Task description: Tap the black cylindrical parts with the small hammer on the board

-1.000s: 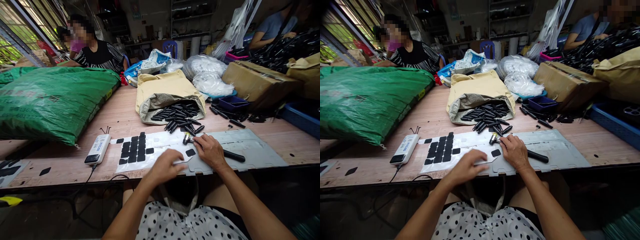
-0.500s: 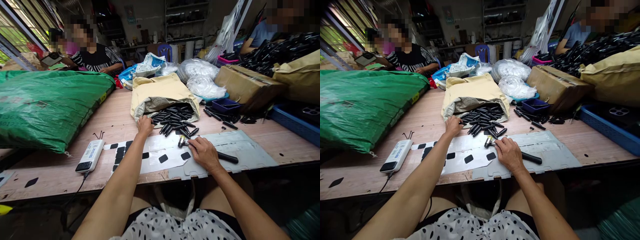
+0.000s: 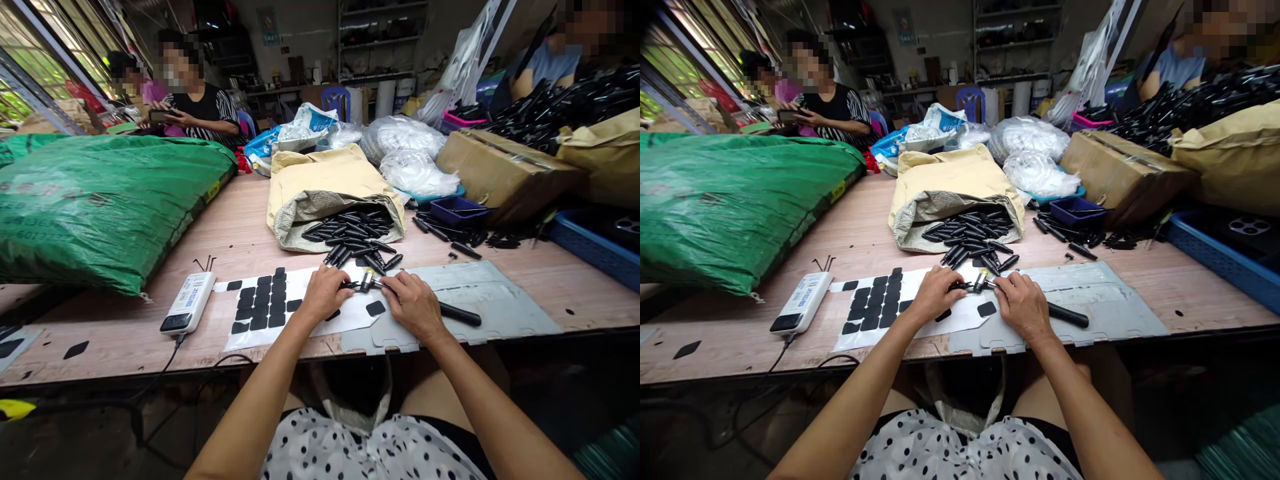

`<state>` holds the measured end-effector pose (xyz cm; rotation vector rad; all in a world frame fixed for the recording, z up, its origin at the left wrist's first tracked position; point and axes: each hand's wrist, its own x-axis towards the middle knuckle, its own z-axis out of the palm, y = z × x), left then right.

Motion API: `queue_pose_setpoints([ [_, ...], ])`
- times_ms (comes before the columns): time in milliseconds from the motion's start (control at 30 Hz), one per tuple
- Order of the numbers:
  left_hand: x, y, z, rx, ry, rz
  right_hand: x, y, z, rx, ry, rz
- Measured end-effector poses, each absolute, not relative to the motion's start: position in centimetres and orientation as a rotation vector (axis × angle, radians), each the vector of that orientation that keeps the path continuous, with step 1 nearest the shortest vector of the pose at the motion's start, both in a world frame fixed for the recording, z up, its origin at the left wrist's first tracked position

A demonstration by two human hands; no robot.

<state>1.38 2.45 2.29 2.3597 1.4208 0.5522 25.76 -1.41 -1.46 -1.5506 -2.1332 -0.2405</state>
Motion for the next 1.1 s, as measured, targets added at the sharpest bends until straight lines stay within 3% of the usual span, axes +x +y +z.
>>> queue_pose_setpoints([
  [267,-0.2,2.6,-0.3,2.151,1.392,0.767,26.0,-1.4,-1.5,-1.519,-2.141,-0.246],
  [467,0.0,2.7,-0.7,2.212,1.395,0.679,25.6,-2.2,-0.4,-1.473,-2.020,-0.272],
  [733,0.2,2.5,-0.3,2.072,1.412,0.752,21.3,-3.2,2.4,-1.345,-1.920,0.111],
  [1100,0.3,2.4,0.0,2.082,1.426,0.724,20.2,-3.7,1.8,-1.429,-1.951,0.049],
])
